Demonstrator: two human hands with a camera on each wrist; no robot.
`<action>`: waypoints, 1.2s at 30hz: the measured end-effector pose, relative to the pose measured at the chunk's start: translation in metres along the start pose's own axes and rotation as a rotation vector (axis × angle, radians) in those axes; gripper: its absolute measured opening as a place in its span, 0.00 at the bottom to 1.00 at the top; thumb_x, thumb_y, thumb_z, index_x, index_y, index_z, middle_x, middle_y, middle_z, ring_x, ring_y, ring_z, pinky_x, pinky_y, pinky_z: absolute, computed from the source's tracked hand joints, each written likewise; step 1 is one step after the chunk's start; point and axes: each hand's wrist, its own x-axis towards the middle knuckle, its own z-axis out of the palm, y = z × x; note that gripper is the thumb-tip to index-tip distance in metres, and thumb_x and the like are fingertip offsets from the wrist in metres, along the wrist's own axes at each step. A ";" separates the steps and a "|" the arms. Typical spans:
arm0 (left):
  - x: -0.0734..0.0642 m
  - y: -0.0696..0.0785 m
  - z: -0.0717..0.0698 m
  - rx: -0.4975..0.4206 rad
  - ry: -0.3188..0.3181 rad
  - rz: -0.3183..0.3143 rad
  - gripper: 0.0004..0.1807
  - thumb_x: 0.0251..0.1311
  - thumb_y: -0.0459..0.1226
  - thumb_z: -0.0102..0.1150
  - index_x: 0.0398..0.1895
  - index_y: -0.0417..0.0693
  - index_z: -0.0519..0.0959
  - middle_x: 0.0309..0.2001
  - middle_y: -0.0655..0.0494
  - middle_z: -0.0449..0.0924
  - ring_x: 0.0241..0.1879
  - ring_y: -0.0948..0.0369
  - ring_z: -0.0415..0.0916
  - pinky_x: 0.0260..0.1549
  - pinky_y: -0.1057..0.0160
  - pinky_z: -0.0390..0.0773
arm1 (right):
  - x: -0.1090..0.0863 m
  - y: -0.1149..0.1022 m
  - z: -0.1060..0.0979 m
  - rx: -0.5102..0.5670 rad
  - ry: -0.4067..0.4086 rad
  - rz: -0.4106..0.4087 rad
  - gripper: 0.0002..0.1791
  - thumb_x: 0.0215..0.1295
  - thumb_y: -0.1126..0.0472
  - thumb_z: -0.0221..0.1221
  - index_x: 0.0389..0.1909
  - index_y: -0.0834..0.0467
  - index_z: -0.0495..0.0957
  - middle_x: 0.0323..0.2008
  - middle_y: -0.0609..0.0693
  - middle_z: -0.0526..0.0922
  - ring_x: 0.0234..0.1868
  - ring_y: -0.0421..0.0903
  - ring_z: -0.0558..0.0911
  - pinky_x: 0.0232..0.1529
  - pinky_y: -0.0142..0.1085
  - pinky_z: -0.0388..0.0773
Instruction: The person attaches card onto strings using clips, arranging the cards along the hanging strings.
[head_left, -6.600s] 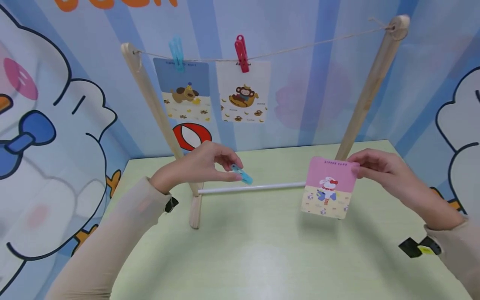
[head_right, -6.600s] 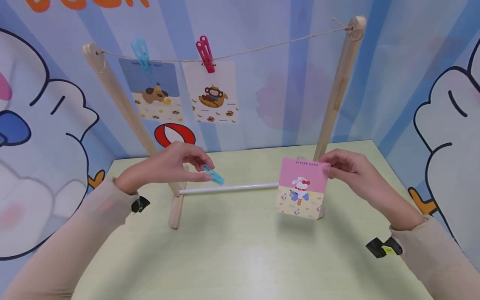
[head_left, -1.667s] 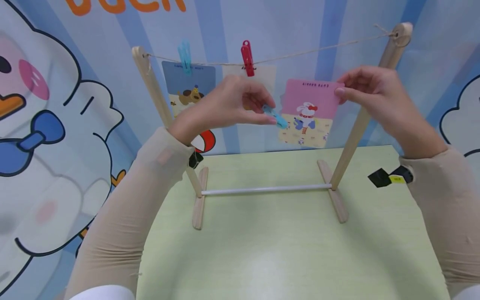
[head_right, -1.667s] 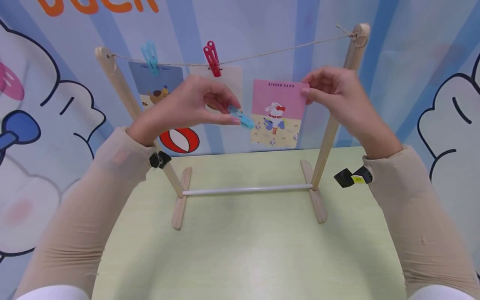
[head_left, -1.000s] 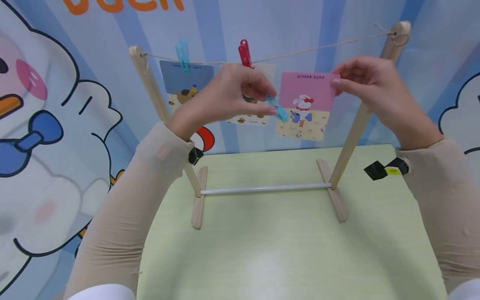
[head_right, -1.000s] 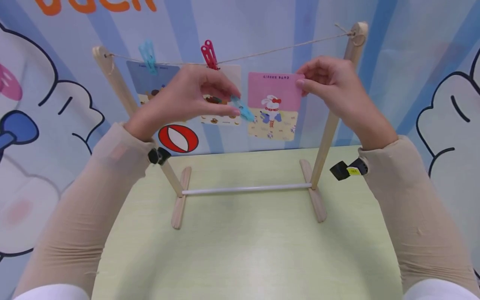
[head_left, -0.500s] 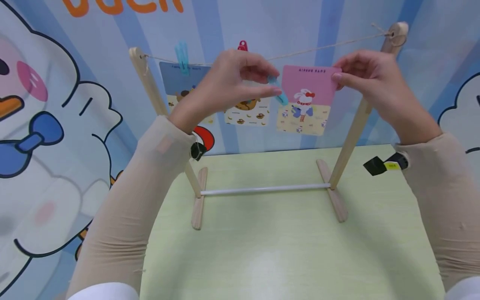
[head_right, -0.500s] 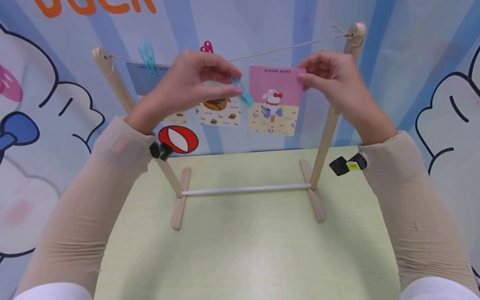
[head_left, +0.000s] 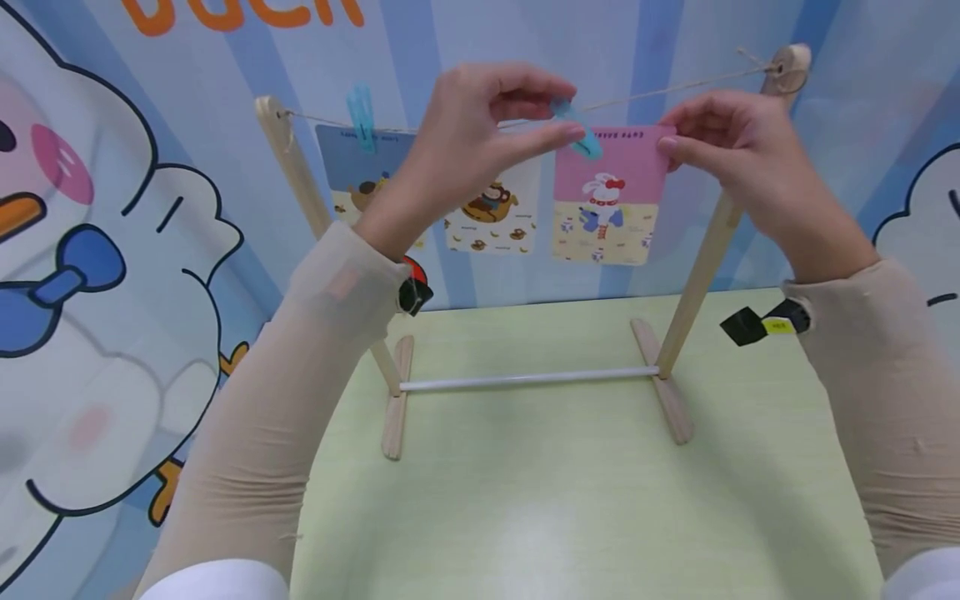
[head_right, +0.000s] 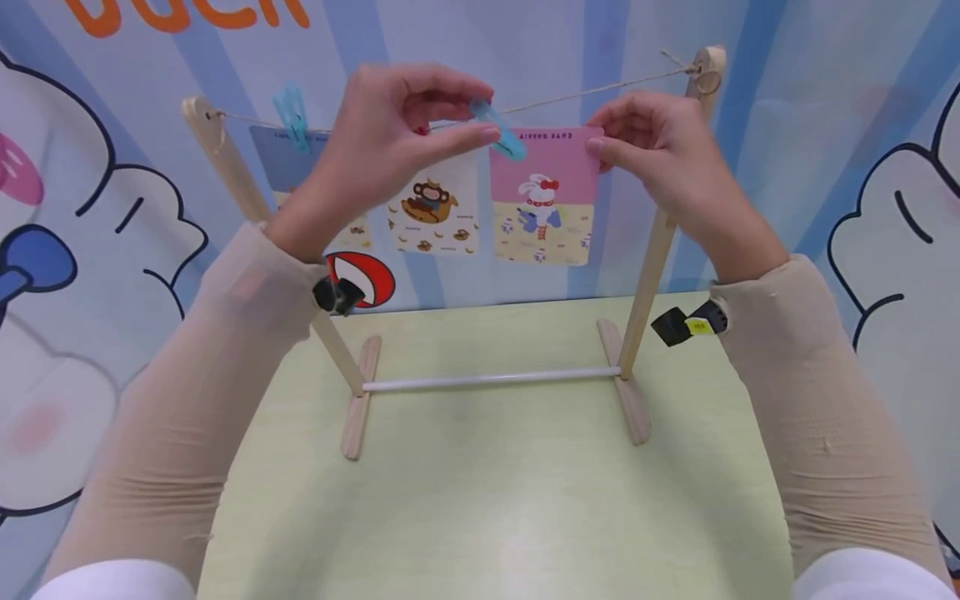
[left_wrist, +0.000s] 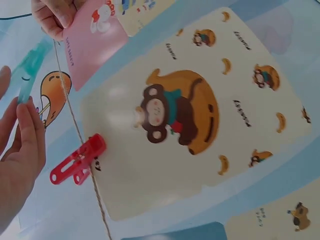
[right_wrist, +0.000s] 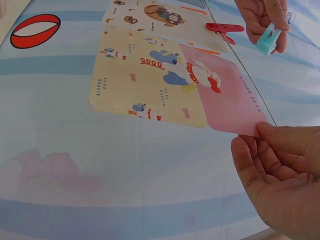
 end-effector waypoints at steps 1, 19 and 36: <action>0.002 0.001 0.001 0.005 0.008 0.000 0.19 0.53 0.37 0.64 0.48 0.38 0.78 0.48 0.52 0.78 0.46 0.66 0.75 0.49 0.71 0.71 | 0.000 0.000 0.000 0.000 -0.003 0.001 0.14 0.62 0.63 0.56 0.47 0.65 0.75 0.42 0.56 0.78 0.39 0.48 0.77 0.44 0.25 0.72; 0.035 -0.008 0.007 0.123 0.082 0.019 0.18 0.48 0.44 0.65 0.43 0.48 0.82 0.41 0.58 0.82 0.37 0.69 0.77 0.41 0.75 0.73 | 0.005 -0.003 0.002 0.061 0.027 -0.036 0.15 0.62 0.65 0.56 0.48 0.66 0.76 0.42 0.57 0.78 0.39 0.49 0.77 0.47 0.27 0.71; 0.044 -0.005 0.005 0.089 0.089 0.005 0.11 0.52 0.40 0.61 0.37 0.45 0.83 0.39 0.55 0.82 0.39 0.69 0.78 0.44 0.76 0.72 | 0.007 -0.004 0.005 0.124 0.037 -0.051 0.14 0.61 0.67 0.57 0.47 0.67 0.76 0.42 0.58 0.78 0.39 0.50 0.76 0.46 0.27 0.72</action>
